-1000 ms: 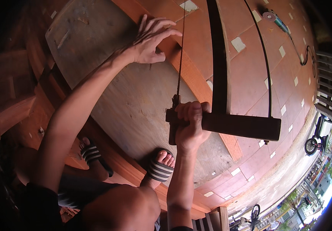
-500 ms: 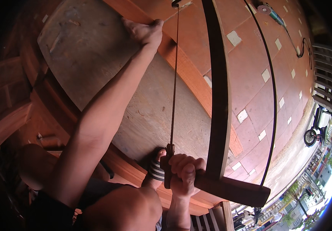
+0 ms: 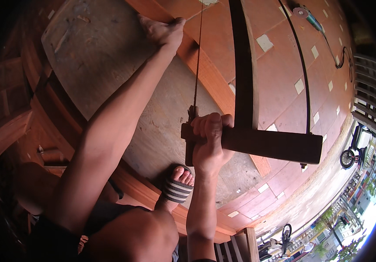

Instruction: The person sits on the floor and uses a hand saw to cut a long wooden plank placed on a work surface. They repeatedly saw along the plank, repositioning it as needed, and continue cutting until the end of the clip.

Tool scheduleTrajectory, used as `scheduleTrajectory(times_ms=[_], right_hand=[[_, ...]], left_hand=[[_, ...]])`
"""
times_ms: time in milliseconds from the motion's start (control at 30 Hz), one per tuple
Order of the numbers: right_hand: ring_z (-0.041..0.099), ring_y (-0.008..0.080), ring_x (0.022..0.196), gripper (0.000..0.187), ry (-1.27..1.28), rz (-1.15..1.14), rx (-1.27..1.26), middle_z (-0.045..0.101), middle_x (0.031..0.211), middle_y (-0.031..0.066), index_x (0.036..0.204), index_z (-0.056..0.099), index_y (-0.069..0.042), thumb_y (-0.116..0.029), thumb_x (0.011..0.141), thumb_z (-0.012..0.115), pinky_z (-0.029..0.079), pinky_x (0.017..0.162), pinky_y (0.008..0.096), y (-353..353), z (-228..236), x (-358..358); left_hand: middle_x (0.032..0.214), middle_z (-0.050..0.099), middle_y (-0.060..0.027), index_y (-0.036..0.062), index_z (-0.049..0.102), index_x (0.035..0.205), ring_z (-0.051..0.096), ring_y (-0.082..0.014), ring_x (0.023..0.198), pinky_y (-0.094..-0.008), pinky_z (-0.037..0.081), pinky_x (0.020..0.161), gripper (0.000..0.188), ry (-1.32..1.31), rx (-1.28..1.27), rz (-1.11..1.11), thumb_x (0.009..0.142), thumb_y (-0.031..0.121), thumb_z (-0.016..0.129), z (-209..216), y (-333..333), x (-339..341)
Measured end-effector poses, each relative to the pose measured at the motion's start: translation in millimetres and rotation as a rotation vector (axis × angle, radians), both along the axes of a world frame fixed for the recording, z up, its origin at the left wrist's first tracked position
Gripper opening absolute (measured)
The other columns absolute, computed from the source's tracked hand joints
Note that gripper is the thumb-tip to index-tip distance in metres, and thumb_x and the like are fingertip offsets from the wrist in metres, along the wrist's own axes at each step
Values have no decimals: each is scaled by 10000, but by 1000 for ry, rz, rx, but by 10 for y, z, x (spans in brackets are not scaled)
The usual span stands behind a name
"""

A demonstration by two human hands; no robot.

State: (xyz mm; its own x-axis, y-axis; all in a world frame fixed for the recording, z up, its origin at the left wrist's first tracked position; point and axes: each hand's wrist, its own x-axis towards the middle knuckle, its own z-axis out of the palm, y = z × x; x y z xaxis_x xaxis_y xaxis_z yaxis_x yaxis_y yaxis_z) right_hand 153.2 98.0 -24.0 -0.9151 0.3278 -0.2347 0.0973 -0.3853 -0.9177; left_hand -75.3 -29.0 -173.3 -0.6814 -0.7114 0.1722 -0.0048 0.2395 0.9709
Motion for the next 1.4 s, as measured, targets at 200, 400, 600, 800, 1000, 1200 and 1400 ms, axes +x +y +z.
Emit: scheduleTrajectory(times_ms=[200,400,600,800,1000,1200,1400], right_hand=[[428,164,540,316,50,25,74,406,608,7,811,398,-113,-216,1059,564,442,603,384,108,521,1381],[418,161,549,316,84,43,36,382,606,5,823,386,-121,-236,1077,535,431,618,376,158,454,1468],[405,161,600,303,49,5,-10,393,663,19,797,425,-91,-156,1055,570,456,673,389,22,-91,-127],[407,166,589,308,0,-4,12,371,642,12,780,406,-112,-161,1036,570,470,682,382,60,147,549],[435,159,542,304,14,23,55,400,595,5,833,402,-127,-245,1062,562,428,604,376,169,756,1965],[432,179,571,329,112,10,-9,426,632,46,810,386,-88,-181,1071,563,463,642,393,117,18,570],[395,160,628,298,36,18,16,402,691,22,803,432,-92,-171,1048,581,430,681,377,-34,-48,-64]], left_hand=[[1356,409,-234,-78,265,1426,476,-333,1276,-457,425,1115,1082,-68,-26,-37,626,146,957,41,10,28],[1297,500,-220,-47,326,1378,588,-331,1175,-424,503,1045,958,-81,-124,26,661,142,932,-32,-17,4],[1322,484,-235,-66,301,1424,558,-343,1221,-434,485,1082,1014,20,-75,13,652,107,935,-5,26,-35],[1361,445,-217,-28,301,1429,508,-342,1258,-428,444,1110,1061,-28,-67,36,595,78,948,-24,-37,-37],[1282,485,-205,-53,356,1357,558,-324,1181,-439,477,1060,934,54,-31,11,638,95,934,27,13,-13],[1344,463,-224,-58,293,1428,557,-313,1209,-415,489,1066,1018,-41,-224,22,652,91,936,-39,-28,-83],[1368,443,-233,-55,287,1419,531,-342,1239,-442,461,1101,1055,41,-11,35,613,112,947,-135,-37,-150]])
